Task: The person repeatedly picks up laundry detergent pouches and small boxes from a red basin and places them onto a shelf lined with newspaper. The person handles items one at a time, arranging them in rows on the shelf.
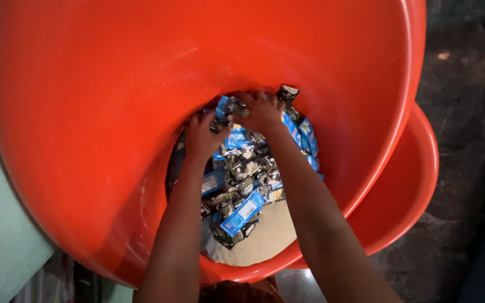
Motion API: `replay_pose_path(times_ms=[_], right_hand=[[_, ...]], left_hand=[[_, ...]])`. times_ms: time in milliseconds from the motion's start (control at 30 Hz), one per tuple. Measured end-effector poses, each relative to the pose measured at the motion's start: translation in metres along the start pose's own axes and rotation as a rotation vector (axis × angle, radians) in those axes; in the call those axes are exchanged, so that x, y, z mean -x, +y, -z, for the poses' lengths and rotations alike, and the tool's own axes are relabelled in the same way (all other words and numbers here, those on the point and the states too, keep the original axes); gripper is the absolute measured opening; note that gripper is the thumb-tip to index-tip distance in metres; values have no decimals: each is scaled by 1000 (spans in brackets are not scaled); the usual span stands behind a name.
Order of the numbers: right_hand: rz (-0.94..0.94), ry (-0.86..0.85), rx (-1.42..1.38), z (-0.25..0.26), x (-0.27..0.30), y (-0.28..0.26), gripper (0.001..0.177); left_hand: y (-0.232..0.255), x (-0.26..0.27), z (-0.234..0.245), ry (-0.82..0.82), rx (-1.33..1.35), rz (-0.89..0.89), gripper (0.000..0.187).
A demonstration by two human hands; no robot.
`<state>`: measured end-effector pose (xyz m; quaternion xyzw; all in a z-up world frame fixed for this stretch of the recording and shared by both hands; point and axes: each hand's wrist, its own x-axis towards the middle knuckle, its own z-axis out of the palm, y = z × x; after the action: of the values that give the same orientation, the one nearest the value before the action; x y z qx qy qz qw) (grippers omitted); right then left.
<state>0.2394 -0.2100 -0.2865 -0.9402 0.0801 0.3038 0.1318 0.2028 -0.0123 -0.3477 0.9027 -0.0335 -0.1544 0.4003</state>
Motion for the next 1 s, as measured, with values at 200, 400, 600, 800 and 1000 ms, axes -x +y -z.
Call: replay_pose_path(times_ms=[200,400,600,800,1000], right_hand=[[189,288,0,-58,97,-10,63],[250,347,-39,-105,182,-7,51],[332,285,-93,-119,225,11,53],[318,232,-107,-105,236,11,53],[301,212,-314,-76,228,2,46]], left_hand=[[9,90,-13,32,-88,-44,62],[15,185,-25,30,-122,-20,65],[-9,191,-8,75,99,-46,40],[-10,118,3,307,49,-144,24],[6,49,-4,-180,-196,-63,66]])
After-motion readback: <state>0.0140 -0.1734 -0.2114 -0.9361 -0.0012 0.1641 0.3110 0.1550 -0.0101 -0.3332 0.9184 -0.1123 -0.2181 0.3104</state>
